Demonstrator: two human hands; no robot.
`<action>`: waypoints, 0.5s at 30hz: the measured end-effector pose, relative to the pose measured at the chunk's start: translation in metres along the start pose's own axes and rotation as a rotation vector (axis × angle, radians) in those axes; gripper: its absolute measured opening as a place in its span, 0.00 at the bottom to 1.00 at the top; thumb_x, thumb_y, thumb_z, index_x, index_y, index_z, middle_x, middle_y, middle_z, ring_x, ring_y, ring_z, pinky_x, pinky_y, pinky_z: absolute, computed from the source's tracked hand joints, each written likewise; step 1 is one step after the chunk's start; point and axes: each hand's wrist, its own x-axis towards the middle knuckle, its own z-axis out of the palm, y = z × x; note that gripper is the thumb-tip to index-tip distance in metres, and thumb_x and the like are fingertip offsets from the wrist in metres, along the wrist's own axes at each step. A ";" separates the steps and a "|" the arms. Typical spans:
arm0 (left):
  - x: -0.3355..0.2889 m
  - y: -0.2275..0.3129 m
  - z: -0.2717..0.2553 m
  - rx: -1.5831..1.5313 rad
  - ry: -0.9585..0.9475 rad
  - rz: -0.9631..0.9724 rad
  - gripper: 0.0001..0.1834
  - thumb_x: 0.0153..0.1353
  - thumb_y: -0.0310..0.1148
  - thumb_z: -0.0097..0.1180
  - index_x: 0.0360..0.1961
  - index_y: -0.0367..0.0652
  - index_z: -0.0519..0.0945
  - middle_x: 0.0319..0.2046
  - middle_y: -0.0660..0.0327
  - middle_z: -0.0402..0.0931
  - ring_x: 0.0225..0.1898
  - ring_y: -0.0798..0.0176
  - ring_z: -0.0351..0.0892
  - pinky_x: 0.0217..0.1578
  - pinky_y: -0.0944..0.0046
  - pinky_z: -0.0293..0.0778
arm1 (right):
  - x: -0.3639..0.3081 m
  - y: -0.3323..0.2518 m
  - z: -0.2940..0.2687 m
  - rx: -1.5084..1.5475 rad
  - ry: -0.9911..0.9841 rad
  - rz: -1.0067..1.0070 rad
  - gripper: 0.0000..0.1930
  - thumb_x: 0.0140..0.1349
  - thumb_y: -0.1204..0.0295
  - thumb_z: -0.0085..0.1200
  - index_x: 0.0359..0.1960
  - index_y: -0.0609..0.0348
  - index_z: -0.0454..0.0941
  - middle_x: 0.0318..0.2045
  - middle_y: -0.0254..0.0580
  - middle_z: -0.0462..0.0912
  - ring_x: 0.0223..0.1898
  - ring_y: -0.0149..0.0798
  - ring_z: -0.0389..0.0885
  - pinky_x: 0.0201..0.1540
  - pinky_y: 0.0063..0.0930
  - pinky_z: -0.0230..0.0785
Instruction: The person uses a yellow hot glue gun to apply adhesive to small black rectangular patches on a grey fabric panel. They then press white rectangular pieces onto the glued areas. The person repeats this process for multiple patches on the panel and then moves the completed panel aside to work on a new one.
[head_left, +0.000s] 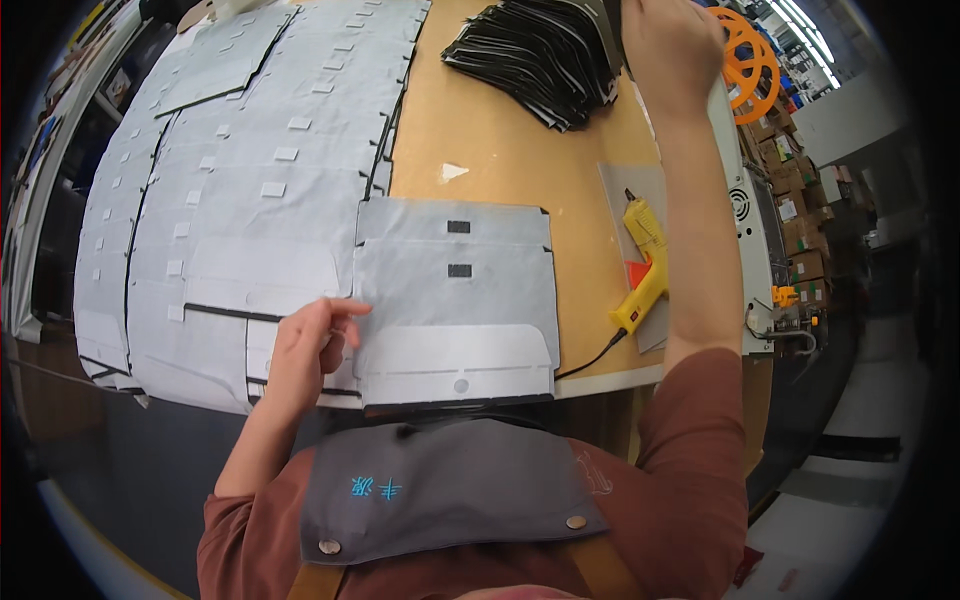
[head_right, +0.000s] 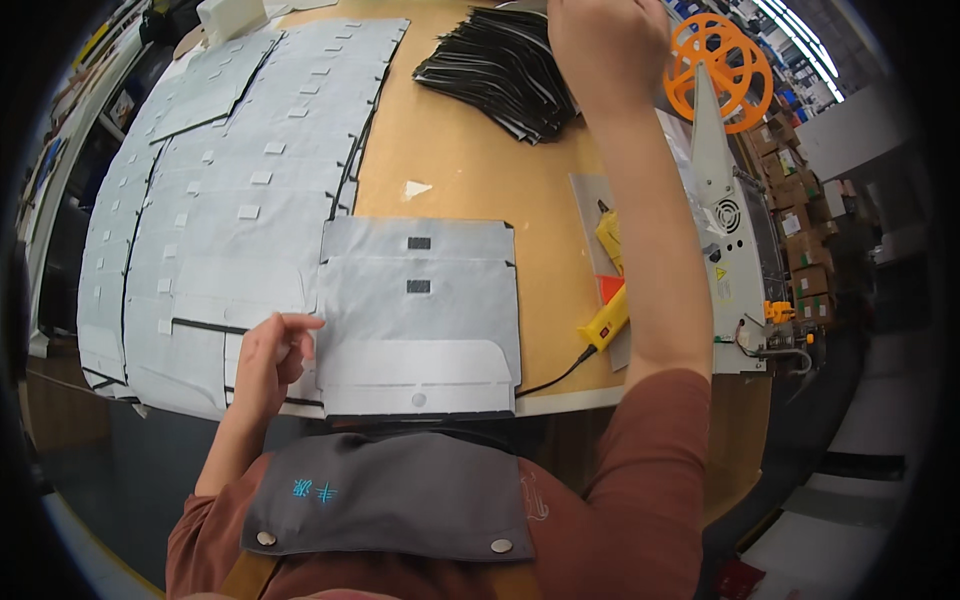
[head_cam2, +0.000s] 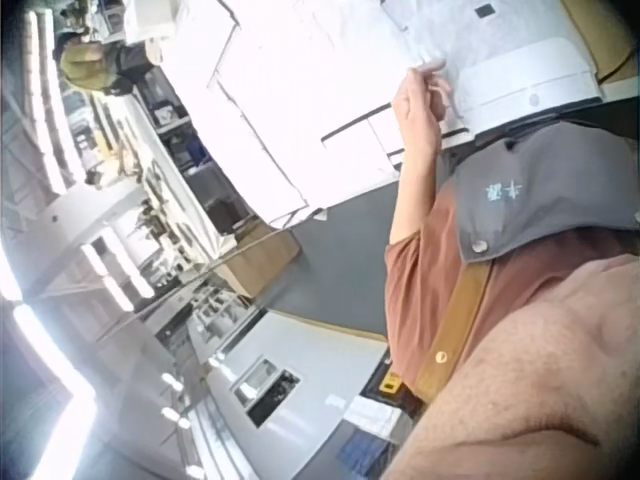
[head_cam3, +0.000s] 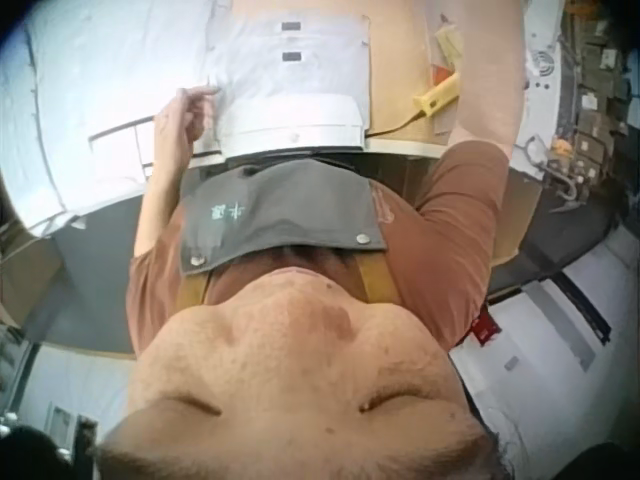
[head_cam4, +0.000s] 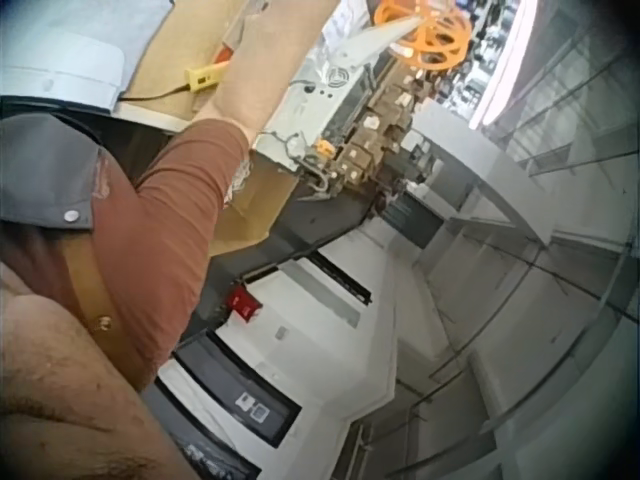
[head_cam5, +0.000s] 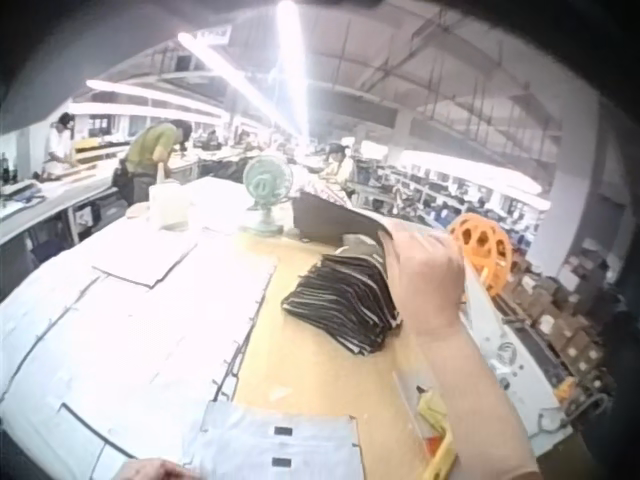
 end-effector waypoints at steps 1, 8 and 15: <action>0.001 0.003 0.004 -0.043 -0.004 -0.048 0.40 0.74 0.60 0.29 0.47 0.31 0.81 0.27 0.61 0.77 0.14 0.77 0.45 0.15 0.73 0.45 | -0.012 -0.011 -0.024 0.035 0.010 -0.092 0.12 0.58 0.67 0.63 0.44 0.50 0.83 0.35 0.40 0.87 0.38 0.43 0.85 0.52 0.38 0.71; -0.002 0.002 0.000 -0.337 -0.038 -0.317 0.50 0.69 0.72 0.23 0.44 0.31 0.80 0.22 0.64 0.70 0.13 0.77 0.43 0.14 0.74 0.42 | -0.125 -0.091 -0.189 0.402 -0.313 -0.370 0.12 0.61 0.74 0.53 0.44 0.57 0.85 0.45 0.38 0.87 0.48 0.34 0.84 0.62 0.40 0.63; -0.015 -0.010 -0.003 0.274 -0.108 -0.270 0.25 0.71 0.51 0.52 0.31 0.36 0.80 0.16 0.72 0.63 0.17 0.78 0.53 0.18 0.72 0.50 | -0.181 -0.119 -0.237 0.769 -0.667 -0.403 0.19 0.62 0.58 0.57 0.53 0.46 0.83 0.52 0.32 0.84 0.52 0.33 0.81 0.64 0.45 0.61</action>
